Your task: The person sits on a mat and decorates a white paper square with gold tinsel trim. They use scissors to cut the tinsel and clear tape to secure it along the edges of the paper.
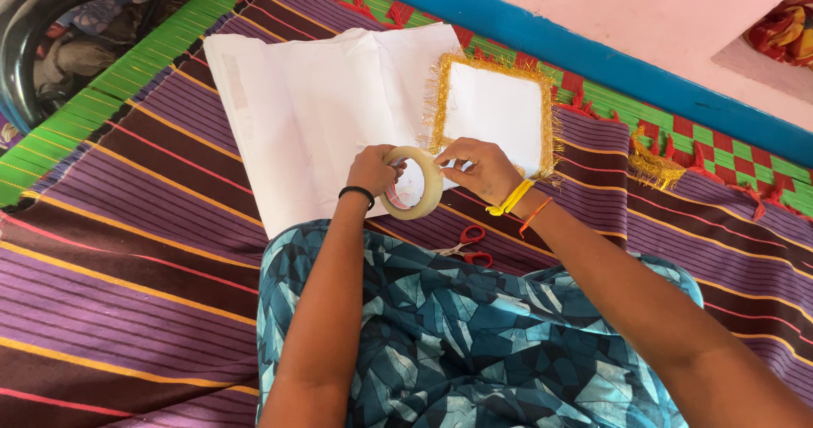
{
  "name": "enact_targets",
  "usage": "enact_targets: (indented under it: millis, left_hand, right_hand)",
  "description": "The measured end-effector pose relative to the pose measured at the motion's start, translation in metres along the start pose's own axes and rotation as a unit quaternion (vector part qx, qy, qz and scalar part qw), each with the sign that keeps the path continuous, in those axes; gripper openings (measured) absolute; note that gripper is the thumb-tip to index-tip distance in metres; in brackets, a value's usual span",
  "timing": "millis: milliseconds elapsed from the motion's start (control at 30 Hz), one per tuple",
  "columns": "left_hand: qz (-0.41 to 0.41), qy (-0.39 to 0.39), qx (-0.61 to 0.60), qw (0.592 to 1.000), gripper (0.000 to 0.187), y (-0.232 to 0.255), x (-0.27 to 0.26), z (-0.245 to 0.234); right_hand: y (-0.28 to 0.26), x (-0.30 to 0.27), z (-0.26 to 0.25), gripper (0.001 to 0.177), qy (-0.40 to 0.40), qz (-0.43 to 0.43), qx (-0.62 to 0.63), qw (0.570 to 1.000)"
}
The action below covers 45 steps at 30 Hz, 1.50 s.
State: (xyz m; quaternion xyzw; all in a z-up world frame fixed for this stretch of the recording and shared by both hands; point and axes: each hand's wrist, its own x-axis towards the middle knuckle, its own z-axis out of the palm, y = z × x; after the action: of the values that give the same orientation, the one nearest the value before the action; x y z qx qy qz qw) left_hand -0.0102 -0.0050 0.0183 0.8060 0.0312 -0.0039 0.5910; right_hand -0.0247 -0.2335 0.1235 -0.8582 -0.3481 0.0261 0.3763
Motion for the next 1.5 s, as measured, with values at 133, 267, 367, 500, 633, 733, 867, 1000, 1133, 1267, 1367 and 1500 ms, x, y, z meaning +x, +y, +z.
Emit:
enact_targets:
  millis: [133,267,367,500,633,733,867,1000,1133,1267,1367,1500]
  left_hand:
    - [-0.019,0.000,-0.005,1.000,0.026,0.000,-0.001,-0.001]
    - [0.005,0.016,0.035,0.999,0.029,-0.002,0.000,-0.001]
    - [0.006,0.018,0.049,0.999,0.029,-0.004,0.001,0.000]
    - [0.014,0.020,0.056,0.998,0.030,-0.006,0.000,0.000]
    - [0.009,0.012,0.056,0.998,0.030,-0.003,-0.001,0.001]
    - [-0.025,-0.004,0.051,0.998,0.029,-0.003,-0.001,0.001]
    - [-0.068,-0.031,0.023,0.997,0.028,-0.010,0.003,0.003]
    - [-0.085,-0.076,0.063,0.991,0.034,-0.027,0.014,0.010]
    - [-0.089,-0.084,0.122,0.985,0.040,-0.047,0.027,0.014]
    - [-0.077,-0.115,0.108,0.985,0.044,-0.061,0.035,0.017]
    - [-0.039,-0.132,0.101,0.985,0.051,-0.066,0.038,0.022]
    - [0.103,-0.102,0.017,0.989,0.064,-0.062,0.040,0.020]
  right_hand:
    - [-0.005,0.003,0.000,0.014,-0.001,-0.009,-0.042,0.999]
    - [-0.009,0.006,-0.001,0.010,-0.007,-0.025,-0.071,0.997]
    - [-0.012,0.008,0.003,0.009,-0.011,-0.032,-0.105,0.994]
    - [-0.015,0.007,0.009,0.011,-0.009,-0.050,-0.127,0.991]
    - [-0.015,0.003,0.012,0.013,0.000,-0.068,-0.162,0.984]
    - [-0.013,0.000,0.012,0.014,-0.001,-0.081,-0.177,0.981]
    - [-0.010,-0.006,0.011,0.017,-0.002,-0.062,-0.153,0.986]
    - [-0.002,-0.008,0.011,0.016,-0.013,-0.052,-0.104,0.993]
    - [0.011,-0.009,0.013,0.017,-0.038,-0.034,-0.087,0.995]
    - [0.022,-0.010,0.010,0.013,-0.034,-0.011,-0.014,0.999]
    - [0.028,-0.009,0.003,0.015,-0.049,0.011,0.053,0.997]
    - [0.032,-0.003,-0.005,0.015,-0.102,0.099,0.044,0.989]
